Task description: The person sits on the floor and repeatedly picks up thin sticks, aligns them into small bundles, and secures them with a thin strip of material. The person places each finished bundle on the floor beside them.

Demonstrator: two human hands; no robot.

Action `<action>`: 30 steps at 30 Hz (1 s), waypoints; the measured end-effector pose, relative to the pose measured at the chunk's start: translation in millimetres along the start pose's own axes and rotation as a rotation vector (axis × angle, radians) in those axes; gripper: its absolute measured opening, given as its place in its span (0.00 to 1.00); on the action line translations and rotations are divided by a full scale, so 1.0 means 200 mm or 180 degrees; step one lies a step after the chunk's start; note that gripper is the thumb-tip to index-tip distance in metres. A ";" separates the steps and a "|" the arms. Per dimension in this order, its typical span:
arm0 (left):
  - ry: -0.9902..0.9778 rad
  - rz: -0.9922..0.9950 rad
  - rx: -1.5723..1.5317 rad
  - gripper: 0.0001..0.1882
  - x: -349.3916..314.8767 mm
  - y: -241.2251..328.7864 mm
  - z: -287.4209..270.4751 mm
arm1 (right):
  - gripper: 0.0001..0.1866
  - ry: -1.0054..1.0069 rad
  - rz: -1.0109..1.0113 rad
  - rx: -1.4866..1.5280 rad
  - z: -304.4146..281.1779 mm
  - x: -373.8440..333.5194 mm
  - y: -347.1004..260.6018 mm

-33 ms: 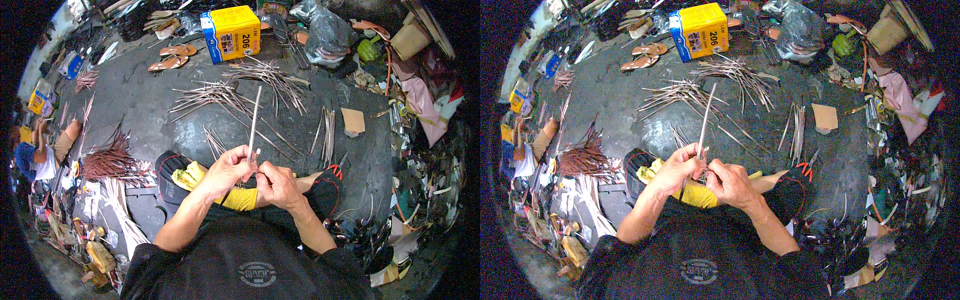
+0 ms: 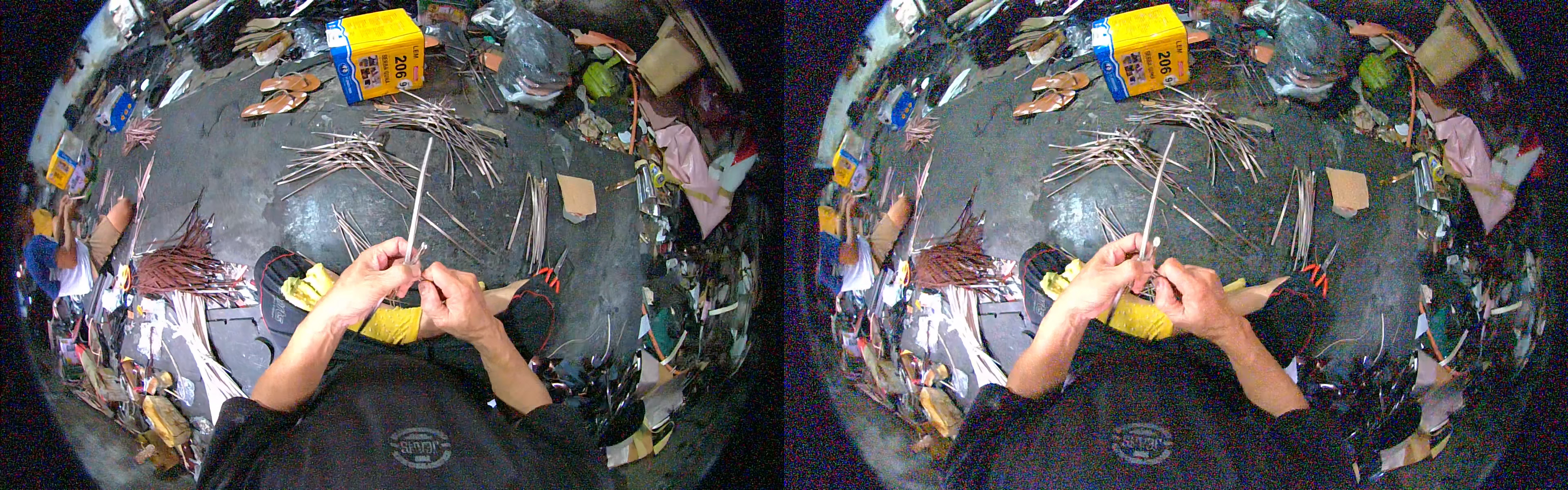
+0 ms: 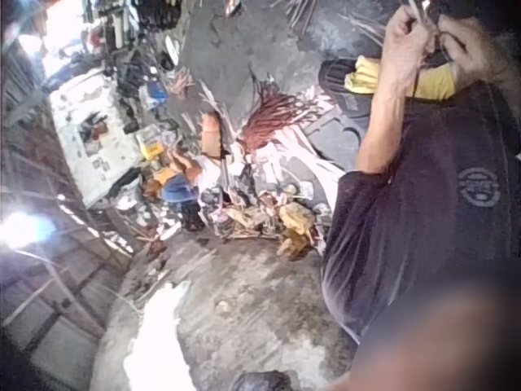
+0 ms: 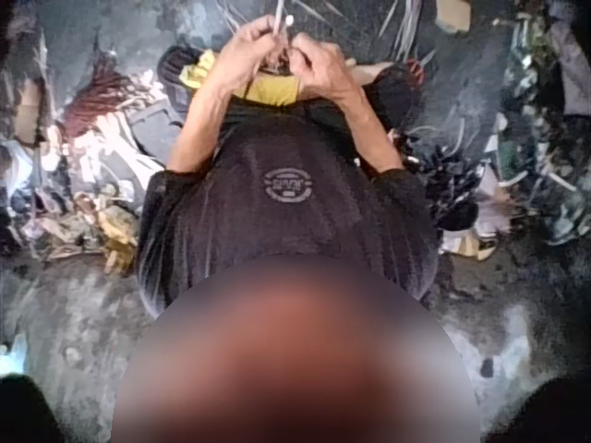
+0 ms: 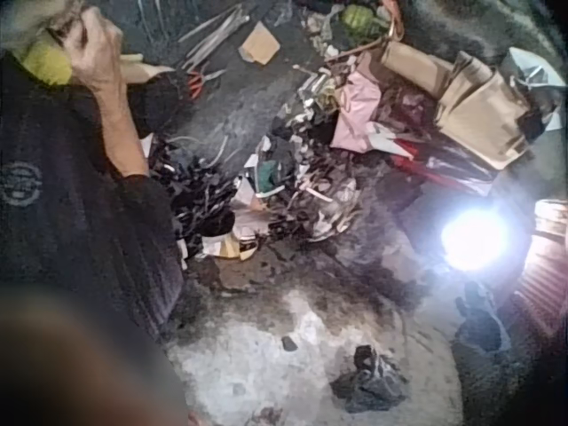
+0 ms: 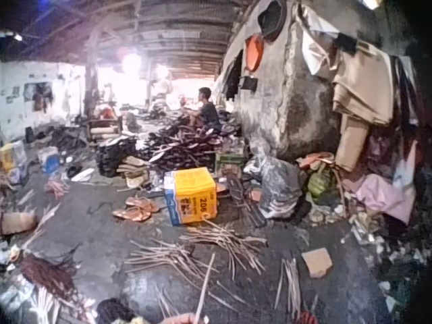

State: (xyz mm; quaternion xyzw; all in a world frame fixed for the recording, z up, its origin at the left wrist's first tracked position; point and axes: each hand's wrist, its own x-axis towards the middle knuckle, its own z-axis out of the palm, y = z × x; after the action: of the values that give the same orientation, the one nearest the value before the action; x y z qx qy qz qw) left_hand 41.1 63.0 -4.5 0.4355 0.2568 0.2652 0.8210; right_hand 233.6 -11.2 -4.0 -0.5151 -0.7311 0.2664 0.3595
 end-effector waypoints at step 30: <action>0.0476 -0.0138 -0.0195 0.18 -0.12 -0.07 -0.02 | 0.09 0.0394 0.0026 0.0424 0.15 0.01 0.00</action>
State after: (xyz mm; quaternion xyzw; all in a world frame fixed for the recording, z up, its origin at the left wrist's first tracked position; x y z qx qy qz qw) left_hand 24.1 43.3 -13.1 0.3835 0.3185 0.2869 0.8180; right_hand 208.6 -9.5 -22.1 -0.5085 -0.6860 0.2835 0.4364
